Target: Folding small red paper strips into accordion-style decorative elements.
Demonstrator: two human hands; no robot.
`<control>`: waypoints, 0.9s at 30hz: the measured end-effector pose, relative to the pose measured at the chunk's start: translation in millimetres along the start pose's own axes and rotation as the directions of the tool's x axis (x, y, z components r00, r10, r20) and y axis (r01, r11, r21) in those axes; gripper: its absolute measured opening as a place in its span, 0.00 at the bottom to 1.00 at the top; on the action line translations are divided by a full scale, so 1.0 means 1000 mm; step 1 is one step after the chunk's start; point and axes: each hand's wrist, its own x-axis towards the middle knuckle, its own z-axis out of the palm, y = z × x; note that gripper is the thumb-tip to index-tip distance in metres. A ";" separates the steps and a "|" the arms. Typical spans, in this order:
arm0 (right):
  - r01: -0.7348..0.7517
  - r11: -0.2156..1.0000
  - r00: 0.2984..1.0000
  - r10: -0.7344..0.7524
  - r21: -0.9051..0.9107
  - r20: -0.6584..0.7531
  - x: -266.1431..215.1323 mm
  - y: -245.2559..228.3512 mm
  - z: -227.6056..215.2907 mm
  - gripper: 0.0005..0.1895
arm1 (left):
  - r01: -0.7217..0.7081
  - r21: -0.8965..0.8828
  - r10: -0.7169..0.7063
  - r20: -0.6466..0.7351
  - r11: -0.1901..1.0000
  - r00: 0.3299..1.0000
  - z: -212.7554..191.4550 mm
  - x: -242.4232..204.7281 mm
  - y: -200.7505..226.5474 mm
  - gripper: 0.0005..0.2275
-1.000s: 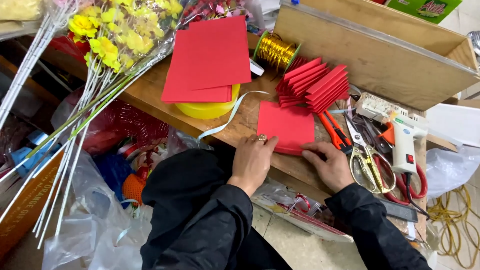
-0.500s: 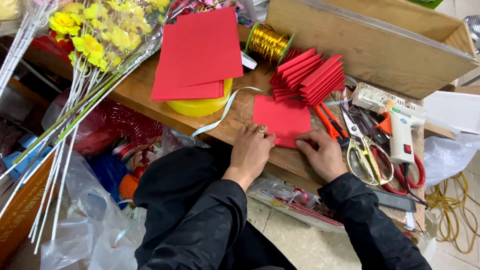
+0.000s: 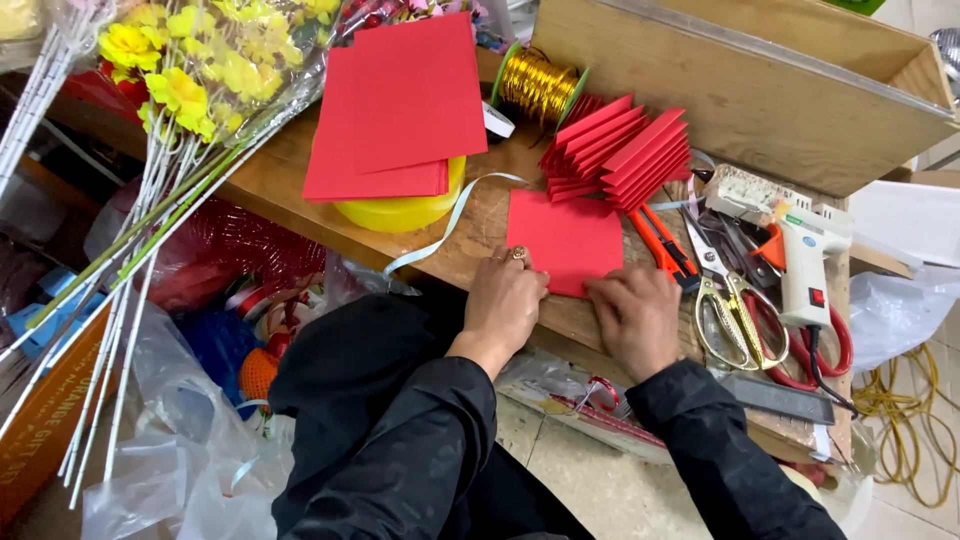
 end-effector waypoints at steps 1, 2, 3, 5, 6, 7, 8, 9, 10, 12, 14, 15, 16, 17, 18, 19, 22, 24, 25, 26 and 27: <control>0.055 0.998 0.998 -0.055 -0.039 0.017 -0.001 -0.003 0.001 0.06 | 0.002 -0.001 -0.002 -0.001 1.000 1.000 -0.001 0.001 0.000 0.13; 0.111 0.991 0.993 -0.109 -0.077 0.037 -0.002 -0.006 0.002 0.08 | 0.003 -0.002 -0.003 -0.001 1.000 1.000 -0.003 0.002 0.000 0.13; 0.115 0.990 0.993 -0.113 -0.079 0.033 -0.006 -0.005 0.002 0.08 | 0.002 -0.001 -0.002 -0.007 1.000 1.000 -0.003 0.001 0.002 0.13; 0.150 0.972 0.987 -0.137 -0.182 0.083 -0.010 -0.003 0.002 0.15 | 0.066 -0.072 -0.063 0.039 0.995 0.997 -0.002 0.005 0.004 0.15; 0.156 0.970 0.987 -0.144 -0.188 0.075 -0.014 -0.004 0.002 0.15 | 0.059 -0.072 -0.058 0.028 0.996 0.998 -0.009 0.004 0.008 0.15; 0.183 0.958 0.982 -0.169 -0.221 0.080 -0.015 -0.005 0.002 0.17 | 0.077 -0.076 -0.074 0.034 0.994 0.997 -0.015 0.005 0.012 0.15; 0.209 0.944 0.977 -0.193 -0.254 0.085 -0.017 -0.006 0.002 0.19 | 0.094 -0.081 -0.091 0.041 0.992 0.995 -0.022 0.006 0.016 0.16; 0.211 0.942 0.977 -0.197 -0.261 0.077 -0.012 -0.019 -0.006 0.19 | 0.086 -0.081 -0.084 0.032 0.993 0.996 -0.030 0.010 0.019 0.16; 0.209 0.940 0.978 -0.200 -0.269 0.060 -0.008 -0.032 -0.014 0.18 | 0.049 0.009 -0.050 0.094 0.999 0.994 -0.038 0.013 0.022 0.13; 0.205 0.940 0.979 -0.201 -0.274 0.042 -0.003 -0.047 -0.021 0.18 | 0.007 0.098 -0.023 0.161 0.995 0.987 -0.050 0.016 0.031 0.13; 0.174 0.953 0.985 -0.167 -0.246 0.047 -0.008 -0.054 -0.023 0.19 | 0.012 0.235 -0.051 0.162 0.972 0.986 -0.059 0.010 0.047 0.08; 0.174 0.953 0.985 -0.168 -0.247 0.045 -0.009 -0.055 -0.023 0.19 | 0.010 0.236 -0.049 0.160 0.972 0.986 -0.058 0.003 0.054 0.08; 0.167 0.950 0.986 -0.161 -0.263 0.044 -0.009 -0.056 -0.024 0.19 | 0.004 0.283 -0.055 0.173 0.959 0.983 -0.057 -0.004 0.061 0.10; 0.159 0.947 0.987 -0.154 -0.277 0.042 -0.009 -0.058 -0.024 0.18 | -0.004 0.332 -0.061 0.185 0.943 0.981 -0.057 -0.010 0.066 0.21; 0.159 0.948 0.987 -0.154 -0.277 0.038 -0.005 -0.058 -0.024 0.18 | -0.006 0.335 -0.059 0.183 0.942 0.981 -0.061 -0.010 0.073 0.21; 0.147 0.956 0.989 -0.138 -0.253 0.054 -0.006 -0.059 -0.024 0.17 | -0.050 0.283 -0.026 0.260 0.958 0.965 -0.065 -0.014 0.080 0.24; 0.137 0.963 0.990 -0.126 -0.234 0.064 -0.009 -0.059 -0.023 0.16 | -0.089 0.214 0.013 0.333 0.973 0.943 -0.060 -0.023 0.087 0.28; 0.141 0.961 0.990 -0.131 -0.239 0.059 -0.011 -0.055 -0.023 0.17 | -0.086 0.199 0.016 0.330 0.976 0.944 -0.053 -0.026 0.088 0.29; 0.134 0.967 0.991 -0.125 -0.214 0.057 -0.012 -0.054 -0.022 0.18 | -0.074 0.202 0.002 0.335 0.977 0.942 -0.051 -0.026 0.088 0.29; 0.128 0.974 0.991 -0.119 -0.189 0.056 -0.013 -0.054 -0.022 0.20 | -0.061 0.206 -0.013 0.340 0.977 0.940 -0.050 -0.027 0.088 0.30; 0.129 0.974 0.991 -0.121 -0.186 0.056 -0.014 -0.052 -0.020 0.20 | -0.059 0.209 -0.016 0.340 0.976 0.940 -0.049 -0.028 0.089 0.30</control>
